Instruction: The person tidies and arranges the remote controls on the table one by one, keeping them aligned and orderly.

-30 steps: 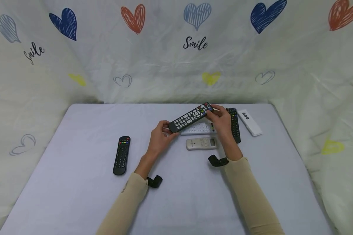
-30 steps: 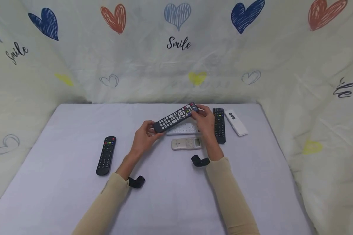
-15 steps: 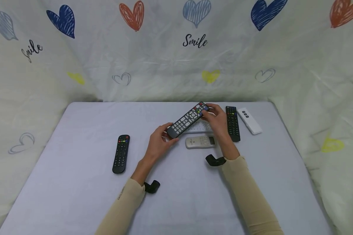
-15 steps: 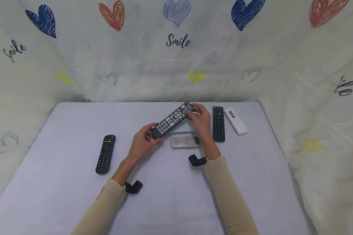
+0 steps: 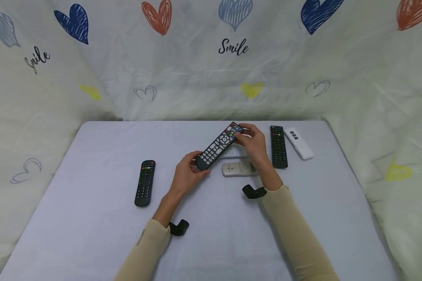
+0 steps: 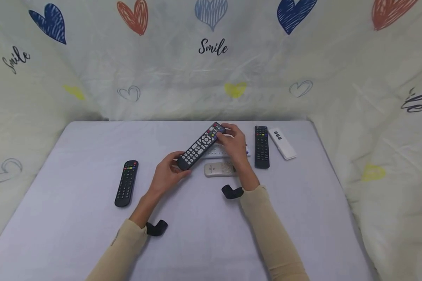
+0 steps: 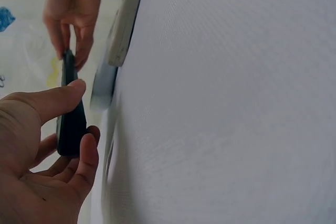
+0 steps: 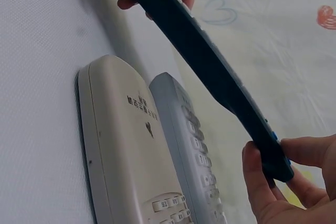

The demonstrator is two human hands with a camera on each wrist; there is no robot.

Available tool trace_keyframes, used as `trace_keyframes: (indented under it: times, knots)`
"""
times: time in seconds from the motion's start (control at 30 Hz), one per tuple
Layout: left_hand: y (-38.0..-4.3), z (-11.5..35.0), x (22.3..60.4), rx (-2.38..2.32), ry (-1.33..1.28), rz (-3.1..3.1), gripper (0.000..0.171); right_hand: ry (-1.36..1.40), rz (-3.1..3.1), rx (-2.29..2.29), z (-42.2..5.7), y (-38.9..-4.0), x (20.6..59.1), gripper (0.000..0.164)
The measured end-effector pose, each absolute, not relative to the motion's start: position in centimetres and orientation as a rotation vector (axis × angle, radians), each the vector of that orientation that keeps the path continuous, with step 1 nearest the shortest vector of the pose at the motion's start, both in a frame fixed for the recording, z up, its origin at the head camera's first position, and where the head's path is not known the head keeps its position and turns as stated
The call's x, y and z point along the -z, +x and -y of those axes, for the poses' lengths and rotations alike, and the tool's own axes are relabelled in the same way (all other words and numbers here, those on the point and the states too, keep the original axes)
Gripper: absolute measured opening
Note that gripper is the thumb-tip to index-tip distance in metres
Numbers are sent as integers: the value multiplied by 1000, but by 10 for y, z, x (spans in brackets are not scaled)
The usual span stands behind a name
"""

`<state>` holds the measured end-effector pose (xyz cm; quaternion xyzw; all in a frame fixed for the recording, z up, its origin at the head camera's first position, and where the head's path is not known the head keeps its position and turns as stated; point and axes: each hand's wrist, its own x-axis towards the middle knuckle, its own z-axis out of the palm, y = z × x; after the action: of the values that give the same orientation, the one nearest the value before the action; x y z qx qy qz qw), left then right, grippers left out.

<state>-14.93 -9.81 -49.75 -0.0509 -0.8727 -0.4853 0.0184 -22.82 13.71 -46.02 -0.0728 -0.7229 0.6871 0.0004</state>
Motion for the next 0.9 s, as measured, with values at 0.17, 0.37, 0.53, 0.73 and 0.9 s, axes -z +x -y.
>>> trace_keyframes:
  times: [0.17, 0.37, 0.53, 0.73, 0.9]
  knots:
    - [-144, 99, 496, 1488, -130, 2751, 74, -209, 2298, -2156, -133, -227, 457, 44]
    - [-140, 102, 495, 1483, -149, 2763, 77, -220, 2322, -2152, -131, -228, 456, 45]
    - [-138, 106, 497, 1494, -182, 2731, 78, -196, 2315, -2172, -130, -229, 457, 45]
    - [-133, 109, 498, 1543, -208, 2689, 77, -164, 2319, -2169, -126, -228, 456, 43]
    - [-127, 110, 500, 1593, -203, 2681, 77, -169, 2352, -2142, -123, -225, 456, 44]
